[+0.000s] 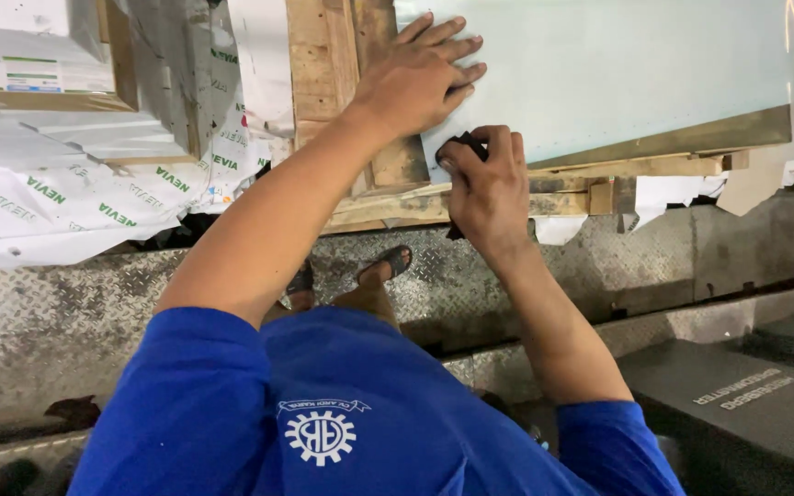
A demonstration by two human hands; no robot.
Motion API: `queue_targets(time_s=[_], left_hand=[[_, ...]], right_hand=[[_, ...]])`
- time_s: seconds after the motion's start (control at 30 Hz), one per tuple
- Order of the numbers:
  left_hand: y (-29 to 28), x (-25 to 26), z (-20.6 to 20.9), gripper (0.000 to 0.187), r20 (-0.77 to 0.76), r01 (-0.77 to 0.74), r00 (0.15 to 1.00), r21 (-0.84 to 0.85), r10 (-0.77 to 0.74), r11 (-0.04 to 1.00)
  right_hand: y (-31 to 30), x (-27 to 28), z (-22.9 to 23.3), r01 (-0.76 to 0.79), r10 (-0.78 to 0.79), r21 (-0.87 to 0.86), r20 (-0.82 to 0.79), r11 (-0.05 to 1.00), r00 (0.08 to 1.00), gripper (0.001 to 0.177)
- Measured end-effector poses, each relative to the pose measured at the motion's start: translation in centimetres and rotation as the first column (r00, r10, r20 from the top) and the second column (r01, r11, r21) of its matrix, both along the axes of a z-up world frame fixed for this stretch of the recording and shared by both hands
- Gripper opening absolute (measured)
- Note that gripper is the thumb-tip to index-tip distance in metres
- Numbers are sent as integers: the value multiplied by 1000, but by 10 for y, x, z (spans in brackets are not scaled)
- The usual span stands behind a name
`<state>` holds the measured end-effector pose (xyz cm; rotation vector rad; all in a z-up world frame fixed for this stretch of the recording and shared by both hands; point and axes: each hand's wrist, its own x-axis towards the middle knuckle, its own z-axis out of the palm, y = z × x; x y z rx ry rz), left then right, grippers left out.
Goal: Cleaning a large metal printing plate with a cloth and liquid cleaning agent.
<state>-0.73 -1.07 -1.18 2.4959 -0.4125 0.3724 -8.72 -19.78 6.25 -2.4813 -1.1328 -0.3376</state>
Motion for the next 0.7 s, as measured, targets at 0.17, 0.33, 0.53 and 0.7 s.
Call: queue_targets(time_s=[0.17, 0.33, 0.53, 0.7], left_hand=[[5, 1, 10, 32, -50, -13, 999, 31, 15, 999], [7, 9, 0, 34, 30, -37, 999, 67, 35, 997], [4, 5, 4, 33, 7, -31, 999, 67, 31, 997], [-1, 5, -2, 32, -21, -11, 1000, 52, 12, 999]], right_hand=[[-3, 2, 0, -62, 61, -4, -46, 998, 997, 23], [5, -2, 3, -26, 27, -38, 19, 999, 999, 24], [3, -6, -1, 15, -15, -22, 29, 1000, 999, 20], [-2, 0, -5, 109, -109, 6, -3, 994, 994, 16]])
